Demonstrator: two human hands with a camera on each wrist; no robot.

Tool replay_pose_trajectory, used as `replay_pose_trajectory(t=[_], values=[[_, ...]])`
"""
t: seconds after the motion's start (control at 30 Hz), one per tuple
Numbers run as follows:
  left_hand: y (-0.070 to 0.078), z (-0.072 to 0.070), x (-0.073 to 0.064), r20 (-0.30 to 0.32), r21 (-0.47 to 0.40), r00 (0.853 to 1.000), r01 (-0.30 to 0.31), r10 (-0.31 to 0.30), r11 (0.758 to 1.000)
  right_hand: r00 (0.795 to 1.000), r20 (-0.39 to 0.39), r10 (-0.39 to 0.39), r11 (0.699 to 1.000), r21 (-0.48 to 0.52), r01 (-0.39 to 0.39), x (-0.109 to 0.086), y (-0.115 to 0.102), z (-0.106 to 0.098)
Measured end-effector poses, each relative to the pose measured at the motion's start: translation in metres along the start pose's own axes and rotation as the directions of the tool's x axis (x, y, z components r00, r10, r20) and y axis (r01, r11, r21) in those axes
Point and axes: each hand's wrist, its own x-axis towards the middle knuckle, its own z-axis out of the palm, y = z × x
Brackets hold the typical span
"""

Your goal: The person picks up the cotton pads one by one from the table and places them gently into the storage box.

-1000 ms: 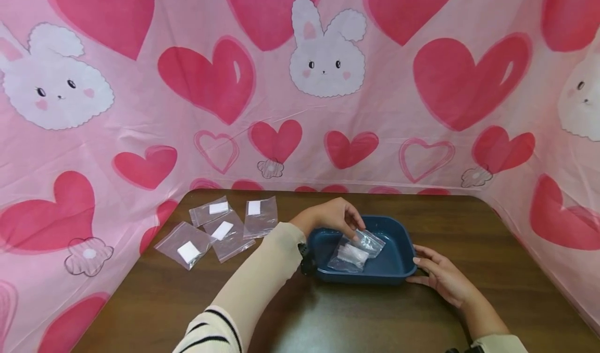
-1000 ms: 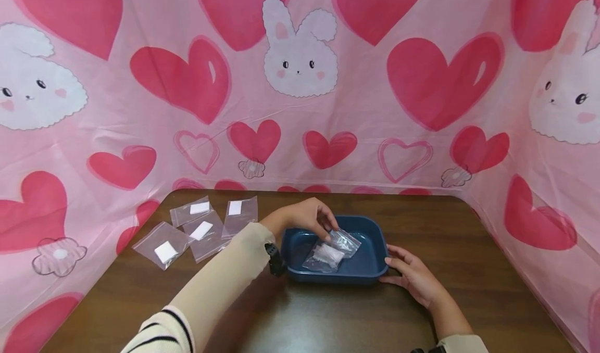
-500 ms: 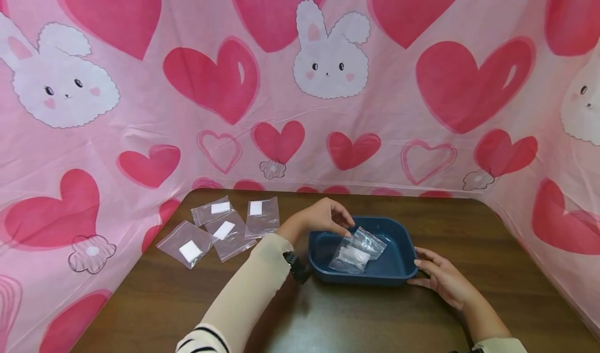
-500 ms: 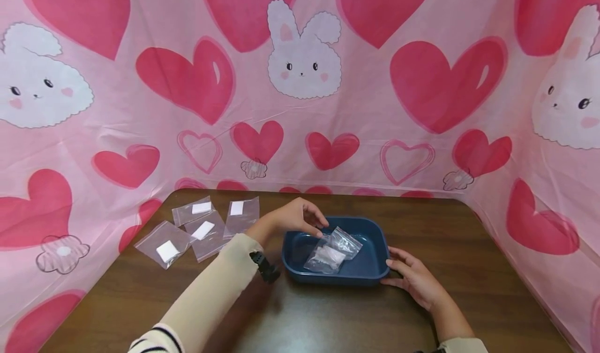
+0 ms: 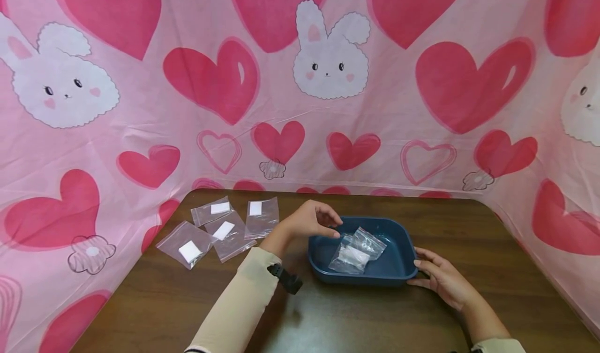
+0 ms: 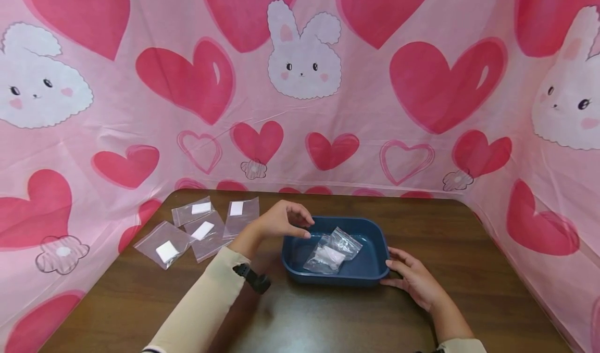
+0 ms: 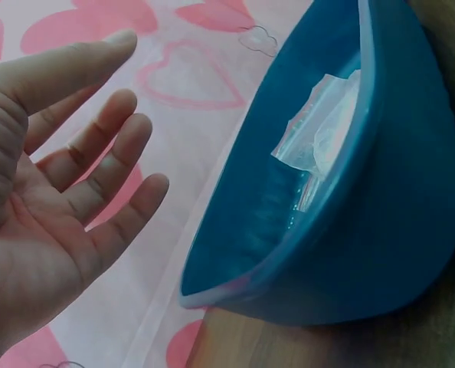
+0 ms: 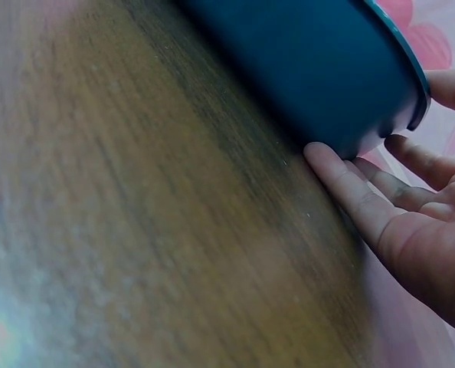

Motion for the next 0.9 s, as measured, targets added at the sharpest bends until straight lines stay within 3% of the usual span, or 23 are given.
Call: replay_pose_trajectory(t=[0.37,0.63,0.9], values=[[-0.004,-0.004,-0.024,-0.133,-0.039,0.991,-0.027,0.022,0.999,1.000,-0.004,0.002,1.000,-0.010,-0.002,-0.001,-0.003,0.001],[-0.008,-0.009,-0.044,-0.206,-0.090,0.977,0.037,-0.055,0.995,1.000,-0.014,0.006,0.999,-0.041,-0.007,0.000,-0.003,0.001],[-0.013,-0.016,-0.063,-0.257,-0.069,0.965,0.041,-0.058,0.997,1.000,0.002,0.005,1.000,-0.020,-0.005,0.000,-0.003,0.002]])
